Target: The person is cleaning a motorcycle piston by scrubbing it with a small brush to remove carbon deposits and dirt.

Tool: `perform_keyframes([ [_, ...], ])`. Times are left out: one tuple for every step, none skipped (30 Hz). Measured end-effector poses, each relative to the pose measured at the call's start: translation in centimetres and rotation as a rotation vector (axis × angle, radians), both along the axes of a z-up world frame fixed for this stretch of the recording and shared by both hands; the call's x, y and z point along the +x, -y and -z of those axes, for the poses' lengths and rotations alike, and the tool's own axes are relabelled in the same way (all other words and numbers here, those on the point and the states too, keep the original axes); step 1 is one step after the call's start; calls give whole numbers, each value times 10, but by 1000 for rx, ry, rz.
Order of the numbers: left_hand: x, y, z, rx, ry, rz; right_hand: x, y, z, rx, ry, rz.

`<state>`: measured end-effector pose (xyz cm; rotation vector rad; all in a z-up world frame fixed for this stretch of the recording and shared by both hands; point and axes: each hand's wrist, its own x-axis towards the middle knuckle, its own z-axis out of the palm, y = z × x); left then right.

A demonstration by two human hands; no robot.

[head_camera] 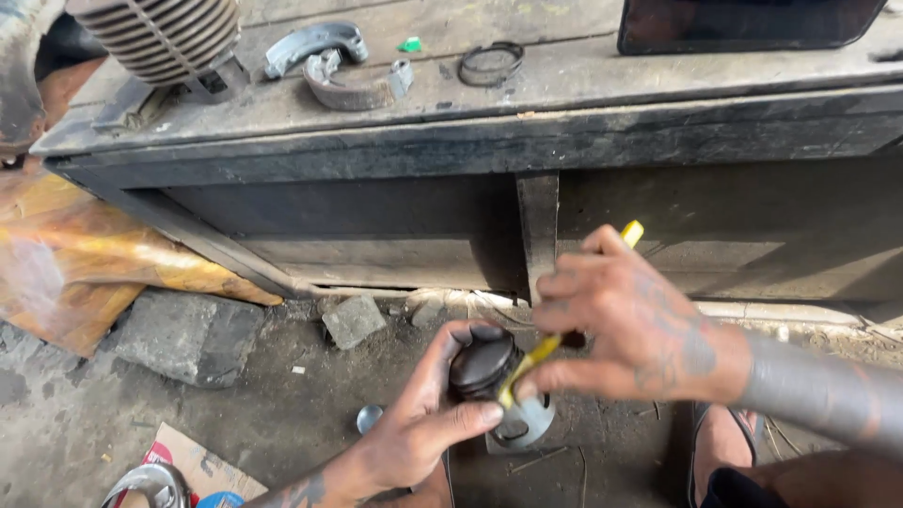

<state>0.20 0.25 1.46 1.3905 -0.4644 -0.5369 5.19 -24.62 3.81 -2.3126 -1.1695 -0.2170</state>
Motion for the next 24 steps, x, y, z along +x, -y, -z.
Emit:
perform_keyframes([
  [-1,-1,4,1,-9,-3,4,4,5,1,-9,-3],
  [2,-1,7,-38,-14,-41,11,9,9,-1,-11,60],
  [4,-1,10,-76,-19,-78,18,14,12,-3,-13,123],
  [4,-1,7,-78,-17,-82,12,10,7,-5,-11,120],
  [4,-1,4,-61,-10,-53,5,5,2,11,-3,28],
  [1,-1,1,-41,-16,-23,-4,0,-1,29,-9,-63],
  [0,-2,4,-40,-27,-26,1,4,5,31,-20,-65],
  [3,-2,8,-50,-23,-61,10,7,8,-4,4,30],
  [6,-3,10,-60,-18,-96,18,11,12,-37,28,125],
  [4,-4,8,-58,-13,-98,12,8,10,-35,32,123],
  [3,-4,6,-37,10,-75,7,5,7,-14,23,63],
  [-1,-4,4,-16,21,-53,0,2,6,7,2,2],
  [-1,-3,5,-14,14,-55,4,3,5,8,-6,0],
  [0,-3,6,-21,-4,-70,9,5,4,26,10,41],
  [2,-3,8,-27,-22,-84,13,6,4,44,26,81],
  [2,-3,6,-27,-17,-85,10,4,4,44,31,80],
  [2,-3,4,-14,-24,-63,7,2,4,24,36,78],
  [0,-3,3,-1,-41,-41,1,0,5,4,30,75],
  [0,-2,5,-1,-47,-42,5,1,5,4,24,74],
  [1,-2,7,4,-46,-55,8,2,6,1,20,76],
  [1,-1,8,9,-45,-69,11,3,6,-1,16,77],
  [2,-2,8,10,-39,-71,9,2,6,0,21,75],
  [3,-2,7,1,-24,-58,8,2,7,-23,21,90],
  [3,-2,8,-9,-13,-45,5,2,8,-46,16,107],
])
